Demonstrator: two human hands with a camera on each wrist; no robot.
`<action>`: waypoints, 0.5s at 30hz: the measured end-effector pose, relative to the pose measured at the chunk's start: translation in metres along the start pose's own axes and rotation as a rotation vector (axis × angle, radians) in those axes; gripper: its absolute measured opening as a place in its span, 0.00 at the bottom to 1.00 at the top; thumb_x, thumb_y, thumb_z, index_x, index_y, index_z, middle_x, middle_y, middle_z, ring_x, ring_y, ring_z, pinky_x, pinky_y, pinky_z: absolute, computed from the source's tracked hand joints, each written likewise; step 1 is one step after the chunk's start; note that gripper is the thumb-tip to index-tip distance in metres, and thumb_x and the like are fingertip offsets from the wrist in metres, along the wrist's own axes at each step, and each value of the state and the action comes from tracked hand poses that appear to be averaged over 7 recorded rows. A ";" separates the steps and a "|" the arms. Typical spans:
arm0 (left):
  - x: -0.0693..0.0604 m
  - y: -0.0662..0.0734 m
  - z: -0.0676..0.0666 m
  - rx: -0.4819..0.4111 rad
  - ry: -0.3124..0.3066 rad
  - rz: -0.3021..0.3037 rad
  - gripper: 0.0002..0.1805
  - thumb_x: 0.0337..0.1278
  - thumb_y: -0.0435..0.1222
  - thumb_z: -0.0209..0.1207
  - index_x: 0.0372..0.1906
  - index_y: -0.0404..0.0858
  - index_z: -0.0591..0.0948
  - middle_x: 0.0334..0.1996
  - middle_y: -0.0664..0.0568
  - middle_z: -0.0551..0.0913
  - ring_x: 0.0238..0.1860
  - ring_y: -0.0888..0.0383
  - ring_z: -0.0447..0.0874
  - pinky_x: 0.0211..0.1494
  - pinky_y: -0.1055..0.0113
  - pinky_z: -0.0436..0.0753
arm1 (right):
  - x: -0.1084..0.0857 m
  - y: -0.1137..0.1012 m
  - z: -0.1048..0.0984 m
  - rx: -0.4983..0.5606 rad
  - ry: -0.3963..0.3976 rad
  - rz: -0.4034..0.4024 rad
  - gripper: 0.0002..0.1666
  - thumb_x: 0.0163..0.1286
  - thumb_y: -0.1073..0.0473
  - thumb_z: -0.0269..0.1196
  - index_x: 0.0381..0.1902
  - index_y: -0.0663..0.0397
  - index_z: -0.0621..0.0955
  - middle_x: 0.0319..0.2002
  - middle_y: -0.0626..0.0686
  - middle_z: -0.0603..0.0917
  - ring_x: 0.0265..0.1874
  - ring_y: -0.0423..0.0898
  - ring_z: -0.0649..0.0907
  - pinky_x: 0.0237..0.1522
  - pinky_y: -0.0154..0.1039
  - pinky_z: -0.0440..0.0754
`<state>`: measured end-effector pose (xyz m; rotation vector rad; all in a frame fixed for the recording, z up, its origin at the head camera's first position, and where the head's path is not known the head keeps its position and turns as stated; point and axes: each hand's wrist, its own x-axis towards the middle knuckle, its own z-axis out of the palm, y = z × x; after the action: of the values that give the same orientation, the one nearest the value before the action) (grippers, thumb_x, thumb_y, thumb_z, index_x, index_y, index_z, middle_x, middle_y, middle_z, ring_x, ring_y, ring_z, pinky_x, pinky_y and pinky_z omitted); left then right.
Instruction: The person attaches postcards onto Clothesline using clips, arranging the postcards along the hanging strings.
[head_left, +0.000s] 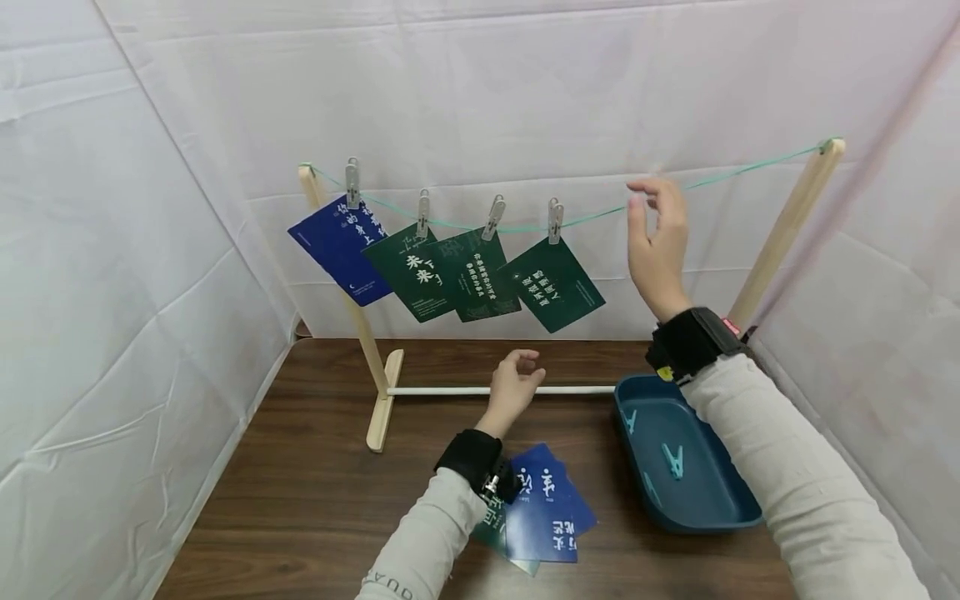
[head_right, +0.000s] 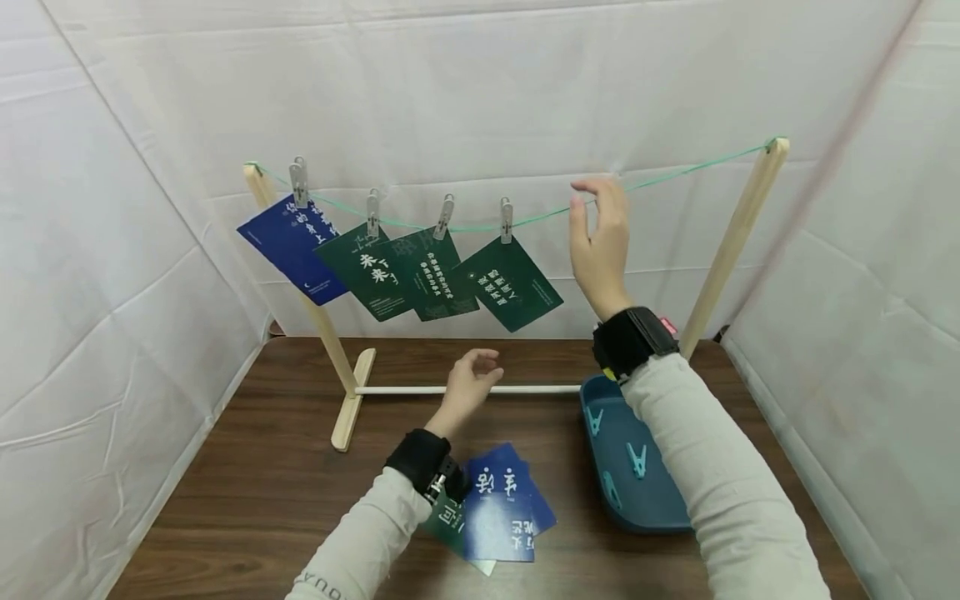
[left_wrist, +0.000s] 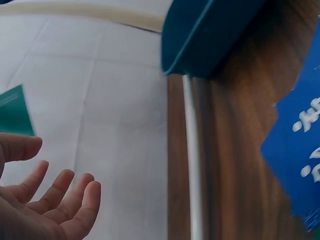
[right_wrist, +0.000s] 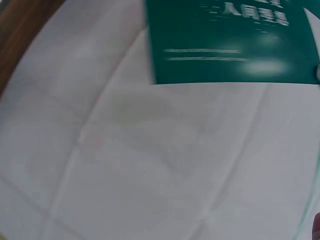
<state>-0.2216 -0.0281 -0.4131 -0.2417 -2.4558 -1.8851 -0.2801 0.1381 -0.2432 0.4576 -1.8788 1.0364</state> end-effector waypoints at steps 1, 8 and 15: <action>-0.002 -0.002 0.003 0.004 -0.013 0.002 0.15 0.61 0.31 0.57 0.52 0.33 0.77 0.48 0.37 0.80 0.46 0.43 0.83 0.42 0.60 0.83 | -0.006 0.005 -0.003 -0.012 0.006 -0.001 0.16 0.73 0.62 0.48 0.49 0.70 0.76 0.48 0.65 0.76 0.52 0.53 0.72 0.56 0.41 0.67; -0.019 -0.010 0.032 0.102 -0.133 0.082 0.14 0.59 0.31 0.58 0.51 0.35 0.78 0.48 0.40 0.81 0.49 0.46 0.82 0.47 0.65 0.80 | -0.044 0.053 -0.021 -0.113 -0.050 0.090 0.15 0.72 0.65 0.49 0.45 0.73 0.76 0.43 0.69 0.75 0.46 0.57 0.72 0.50 0.49 0.68; -0.045 -0.012 0.070 0.336 -0.343 0.303 0.18 0.62 0.35 0.57 0.57 0.41 0.76 0.54 0.47 0.79 0.56 0.56 0.77 0.57 0.68 0.75 | -0.078 0.094 -0.050 -0.471 -0.433 0.128 0.12 0.70 0.67 0.50 0.38 0.74 0.77 0.42 0.72 0.75 0.46 0.68 0.72 0.51 0.59 0.67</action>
<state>-0.1737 0.0321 -0.4484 -0.9263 -2.6964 -1.3800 -0.2753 0.2247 -0.3426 0.2988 -2.4795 0.5634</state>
